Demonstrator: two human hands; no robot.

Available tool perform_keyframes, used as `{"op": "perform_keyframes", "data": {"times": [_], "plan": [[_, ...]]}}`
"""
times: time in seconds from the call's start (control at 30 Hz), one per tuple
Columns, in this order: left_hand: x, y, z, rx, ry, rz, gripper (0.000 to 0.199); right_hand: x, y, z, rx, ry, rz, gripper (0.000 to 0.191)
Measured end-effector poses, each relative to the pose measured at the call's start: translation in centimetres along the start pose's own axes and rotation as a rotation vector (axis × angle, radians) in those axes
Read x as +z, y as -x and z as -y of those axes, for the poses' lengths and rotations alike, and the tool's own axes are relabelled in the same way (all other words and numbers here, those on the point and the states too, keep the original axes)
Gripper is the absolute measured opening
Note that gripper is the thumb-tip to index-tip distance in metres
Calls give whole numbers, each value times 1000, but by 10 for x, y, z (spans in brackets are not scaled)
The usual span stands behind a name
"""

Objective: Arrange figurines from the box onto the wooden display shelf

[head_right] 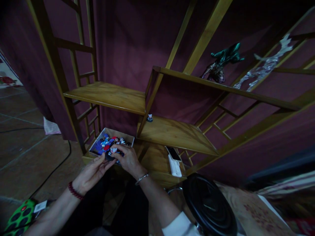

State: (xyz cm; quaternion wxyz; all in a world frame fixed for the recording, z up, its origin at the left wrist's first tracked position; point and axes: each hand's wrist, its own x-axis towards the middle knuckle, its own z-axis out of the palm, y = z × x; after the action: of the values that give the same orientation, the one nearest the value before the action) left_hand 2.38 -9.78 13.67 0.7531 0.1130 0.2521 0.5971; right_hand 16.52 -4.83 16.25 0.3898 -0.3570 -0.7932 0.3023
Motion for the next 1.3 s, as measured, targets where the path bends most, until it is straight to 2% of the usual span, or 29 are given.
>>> {"op": "perform_keyframes", "data": {"times": [0.3, 0.6, 0.9, 1.1, 1.3], "plan": [[-6, 4, 3, -19, -10, -14, 9, 3, 5, -2, -99, 42, 34, 20], [-5, 6, 3, -103, 1, -3, 8, -11, 3, 4, -216, 104, 188, 19], [-11, 6, 1, -138, -74, 53, 16, -11, 5, 10, -203, 51, 176, 18], [-1, -1, -6, -70, -55, 106, 17, -17, -2, 23, -179, 23, 126, 21], [6, -4, -9, -103, -81, 87, 22, -20, -6, 26, -127, 19, 79, 23]]}}
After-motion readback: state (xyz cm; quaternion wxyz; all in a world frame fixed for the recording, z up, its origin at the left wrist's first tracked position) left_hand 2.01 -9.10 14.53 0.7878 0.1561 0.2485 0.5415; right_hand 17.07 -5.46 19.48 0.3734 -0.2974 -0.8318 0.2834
